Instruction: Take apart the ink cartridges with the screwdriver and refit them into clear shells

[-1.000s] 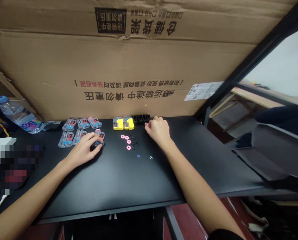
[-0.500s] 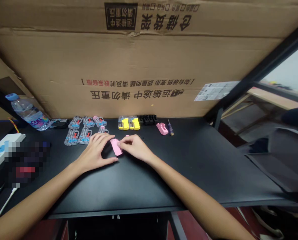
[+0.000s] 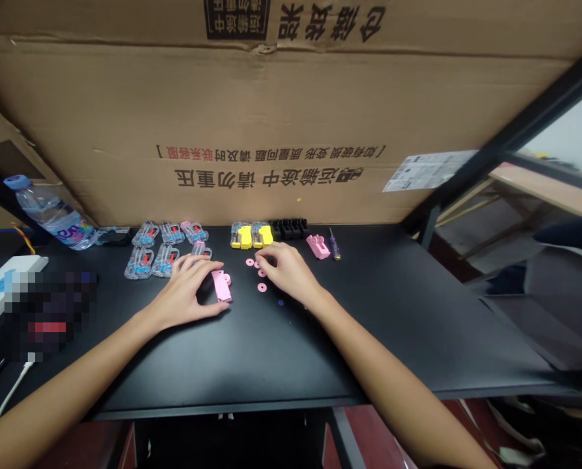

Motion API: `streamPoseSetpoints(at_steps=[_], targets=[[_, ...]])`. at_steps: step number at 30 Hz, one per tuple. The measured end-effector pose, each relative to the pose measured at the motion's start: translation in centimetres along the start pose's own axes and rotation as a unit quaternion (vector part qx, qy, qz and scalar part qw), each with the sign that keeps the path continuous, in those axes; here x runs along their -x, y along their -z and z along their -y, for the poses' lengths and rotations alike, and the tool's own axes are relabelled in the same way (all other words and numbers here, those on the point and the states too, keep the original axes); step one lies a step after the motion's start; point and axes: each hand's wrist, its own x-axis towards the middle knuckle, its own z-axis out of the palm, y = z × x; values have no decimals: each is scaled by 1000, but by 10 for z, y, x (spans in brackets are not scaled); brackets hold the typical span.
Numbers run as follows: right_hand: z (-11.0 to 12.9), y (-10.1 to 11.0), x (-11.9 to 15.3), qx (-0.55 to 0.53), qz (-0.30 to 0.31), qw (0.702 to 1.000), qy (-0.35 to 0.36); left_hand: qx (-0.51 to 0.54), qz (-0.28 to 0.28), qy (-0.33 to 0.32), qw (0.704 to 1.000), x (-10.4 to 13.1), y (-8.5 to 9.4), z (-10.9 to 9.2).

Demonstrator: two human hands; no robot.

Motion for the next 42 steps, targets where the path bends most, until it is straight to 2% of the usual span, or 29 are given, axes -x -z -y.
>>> streamPoseSetpoints(at_steps=[7, 10, 14, 16, 21, 24, 26, 28, 34, 37, 42], targets=[[-1, -6, -1, 139, 35, 987, 74, -28, 18, -23, 999, 4, 2, 3], [-2, -9, -2, 140, 18, 987, 75, -51, 40, -81, 995, 9, 0, -4], [-5, -9, -1, 116, -7, 990, 80, -45, 85, -194, 976, 13, -7, -16], [-6, -9, 0, 110, -5, 990, 84, -35, 83, -215, 973, 13, -9, -16], [-7, -7, 0, 111, -10, 990, 85, -55, 35, -141, 988, 8, -4, 5], [-9, -4, 0, 116, -17, 990, 81, -51, 54, -151, 986, 7, 0, 13], [-10, -3, 0, 118, -19, 990, 80, -47, 71, -174, 981, 8, 1, 12], [-10, -2, 0, 120, -18, 989, 82, -50, 61, -173, 982, 8, 1, 10], [-14, 2, -1, 149, -9, 985, 86, -33, -13, -77, 996, 4, 3, 12], [-13, 4, -1, 161, 6, 983, 90, -19, -5, -30, 999, 4, 3, 9], [-5, 2, 1, 191, 46, 976, 95, -26, 16, -30, 999, 5, -2, 4]])
